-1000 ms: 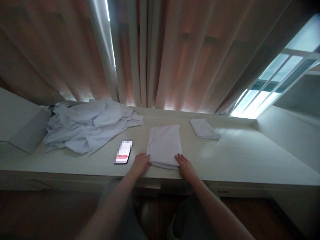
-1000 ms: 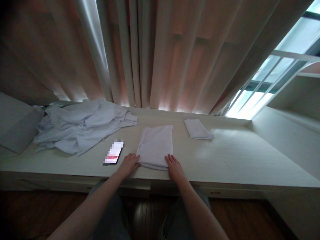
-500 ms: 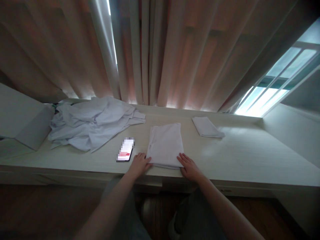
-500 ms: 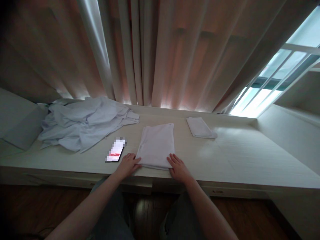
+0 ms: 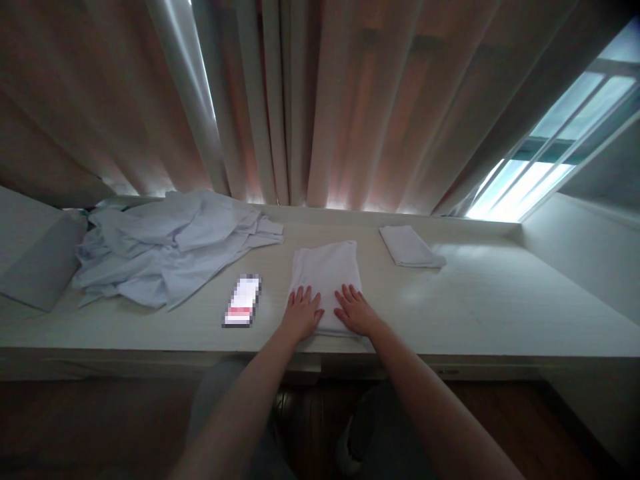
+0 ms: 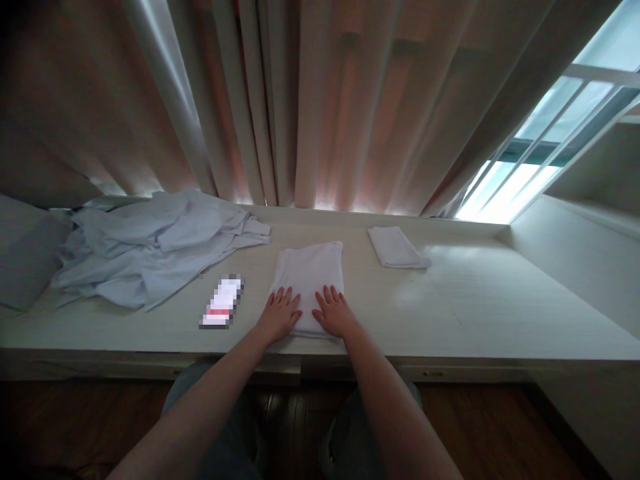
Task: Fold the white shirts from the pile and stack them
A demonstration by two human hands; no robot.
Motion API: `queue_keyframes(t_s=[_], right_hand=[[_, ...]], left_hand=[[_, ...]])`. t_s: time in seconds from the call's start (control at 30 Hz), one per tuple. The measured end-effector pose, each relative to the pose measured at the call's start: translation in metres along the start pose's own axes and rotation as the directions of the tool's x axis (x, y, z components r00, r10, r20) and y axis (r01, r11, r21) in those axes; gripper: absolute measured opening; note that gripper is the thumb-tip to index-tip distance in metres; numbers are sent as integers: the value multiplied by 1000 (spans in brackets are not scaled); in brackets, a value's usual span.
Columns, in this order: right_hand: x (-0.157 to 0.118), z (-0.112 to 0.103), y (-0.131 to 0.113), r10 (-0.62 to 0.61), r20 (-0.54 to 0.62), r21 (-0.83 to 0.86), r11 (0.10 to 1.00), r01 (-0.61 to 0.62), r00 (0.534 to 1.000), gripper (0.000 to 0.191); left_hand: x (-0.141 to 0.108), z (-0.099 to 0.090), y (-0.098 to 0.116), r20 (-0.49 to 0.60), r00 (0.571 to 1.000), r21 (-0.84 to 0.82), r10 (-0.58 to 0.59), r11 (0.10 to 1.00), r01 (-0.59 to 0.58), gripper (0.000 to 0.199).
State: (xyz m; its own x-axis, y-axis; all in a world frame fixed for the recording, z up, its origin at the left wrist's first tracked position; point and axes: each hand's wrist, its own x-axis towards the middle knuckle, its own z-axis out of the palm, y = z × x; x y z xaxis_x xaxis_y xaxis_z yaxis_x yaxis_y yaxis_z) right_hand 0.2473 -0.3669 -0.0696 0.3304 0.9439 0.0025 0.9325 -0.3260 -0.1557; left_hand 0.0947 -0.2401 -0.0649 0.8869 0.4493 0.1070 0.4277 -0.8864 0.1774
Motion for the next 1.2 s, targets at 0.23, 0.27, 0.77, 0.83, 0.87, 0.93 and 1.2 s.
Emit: queue_keyframes(t_s=[0.23,0.27,0.77,0.83,0.87,0.93,1.2], right_hand=[[-6,22,1,6,-28,-60,998,-8,1000,62],[-6,22,1,1,-32,-60,998,-3,999,62],[-19,7,-6,-62,13,-51,997,63,998,61],[-14,0,-2,-43,6,-32,999,43,999,57],[-10,-4,0,-19,-11,-30,999,18,1000,56],[1,-8,7,27,-57,-42,999,-29,998,56],[44,11,29,70,-81,-69,995,-76,994,67]], left_hand=[[-11,23,-7,-35,999,122,-8,992,13,55],[-11,23,-6,-38,999,130,-7,991,12,55],[-27,4,-1,2,1000,136,-1,991,1,52],[-19,-5,-1,-8,1000,144,2,990,0,49],[-13,-10,-2,-22,1000,150,2,989,1,48],[2,-16,-3,-56,998,161,12,987,-3,47],[52,7,-20,8,1000,158,9,987,-10,57]])
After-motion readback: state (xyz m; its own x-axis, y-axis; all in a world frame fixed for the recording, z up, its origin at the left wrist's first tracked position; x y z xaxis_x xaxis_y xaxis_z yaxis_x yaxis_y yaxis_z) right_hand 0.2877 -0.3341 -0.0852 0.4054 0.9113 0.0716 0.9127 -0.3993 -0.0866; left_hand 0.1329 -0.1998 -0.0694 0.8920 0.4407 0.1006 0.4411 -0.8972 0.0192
